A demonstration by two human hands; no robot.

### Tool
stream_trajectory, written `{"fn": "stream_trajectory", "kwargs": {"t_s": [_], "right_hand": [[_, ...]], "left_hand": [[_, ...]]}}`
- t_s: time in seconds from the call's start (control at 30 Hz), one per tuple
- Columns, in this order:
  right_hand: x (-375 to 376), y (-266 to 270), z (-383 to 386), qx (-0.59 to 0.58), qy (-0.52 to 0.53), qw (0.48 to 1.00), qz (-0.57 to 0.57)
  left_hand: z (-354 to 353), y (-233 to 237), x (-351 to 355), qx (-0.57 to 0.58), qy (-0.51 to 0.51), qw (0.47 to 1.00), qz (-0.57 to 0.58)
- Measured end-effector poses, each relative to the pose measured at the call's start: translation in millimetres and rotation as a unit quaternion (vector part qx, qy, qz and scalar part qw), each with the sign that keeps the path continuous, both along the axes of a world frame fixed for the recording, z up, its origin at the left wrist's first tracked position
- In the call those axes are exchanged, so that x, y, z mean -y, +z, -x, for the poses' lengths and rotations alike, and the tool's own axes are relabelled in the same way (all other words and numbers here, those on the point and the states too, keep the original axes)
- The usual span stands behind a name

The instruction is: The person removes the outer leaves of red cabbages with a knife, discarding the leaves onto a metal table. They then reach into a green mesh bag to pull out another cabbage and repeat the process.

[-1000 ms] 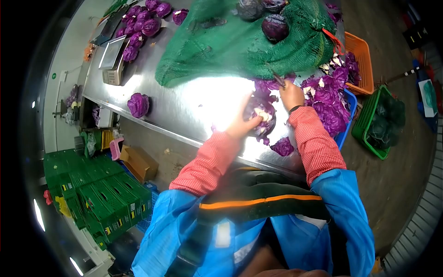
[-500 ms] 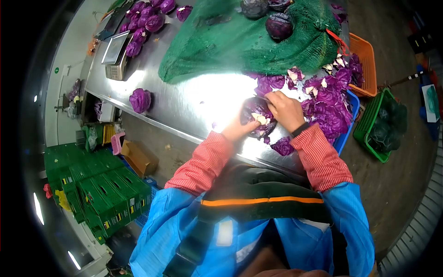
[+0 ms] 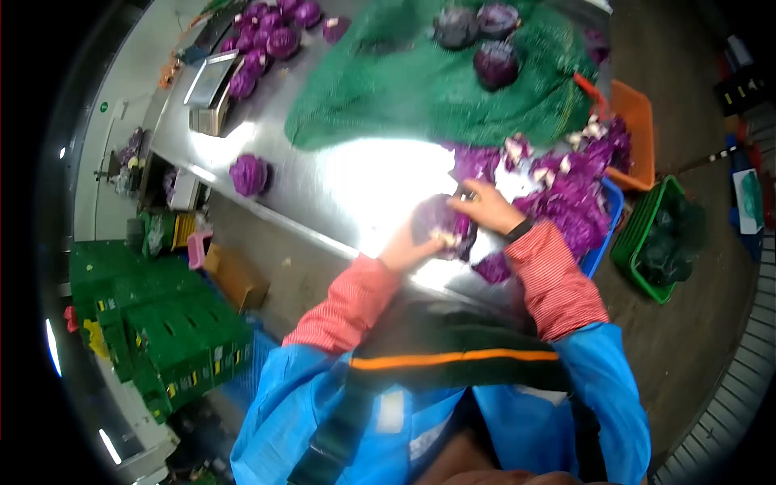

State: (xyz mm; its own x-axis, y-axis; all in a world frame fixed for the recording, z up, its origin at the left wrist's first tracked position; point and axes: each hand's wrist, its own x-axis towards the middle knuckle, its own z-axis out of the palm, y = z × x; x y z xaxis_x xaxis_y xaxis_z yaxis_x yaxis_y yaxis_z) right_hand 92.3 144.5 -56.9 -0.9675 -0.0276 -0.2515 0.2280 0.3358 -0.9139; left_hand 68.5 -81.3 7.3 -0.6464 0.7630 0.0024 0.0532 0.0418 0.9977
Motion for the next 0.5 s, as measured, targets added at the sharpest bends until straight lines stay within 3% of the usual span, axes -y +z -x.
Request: {"fn": "stream_trajectory", "kwargs": {"t_s": [0.03,0.07,0.17,0.27,0.3,0.4,0.43,0.5], "right_hand": [[1,-29,4,-0.073,-0.011,0.995,0.063],[-3,4,1,-0.048,0.010,0.999,-0.009],[-12,17,-5,-0.032,0.021,0.998,0.055],[-20,6,-10,-0.041,0.065,0.996,-0.049],[-18,21,-11,0.021,0.053,0.998,0.031],[-13,27,-11,-0.036,0.028,0.996,-0.070],[-12,25,-12,-0.148,0.041,0.969,-0.195],[-8,25,-8,-0.168,0.034,0.950,-0.263]], "left_hand": [[1,4,-4,-0.011,-0.010,1.000,0.015],[2,8,-9,0.007,-0.009,0.999,0.033],[5,31,-24,0.119,0.006,0.989,0.088],[7,69,-24,0.222,0.004,0.972,0.083],[6,71,-22,0.232,0.000,0.970,0.078],[8,73,-21,0.240,0.000,0.968,0.075],[9,75,-23,0.244,0.000,0.967,0.074],[7,79,-24,0.259,-0.005,0.963,0.068]]}}
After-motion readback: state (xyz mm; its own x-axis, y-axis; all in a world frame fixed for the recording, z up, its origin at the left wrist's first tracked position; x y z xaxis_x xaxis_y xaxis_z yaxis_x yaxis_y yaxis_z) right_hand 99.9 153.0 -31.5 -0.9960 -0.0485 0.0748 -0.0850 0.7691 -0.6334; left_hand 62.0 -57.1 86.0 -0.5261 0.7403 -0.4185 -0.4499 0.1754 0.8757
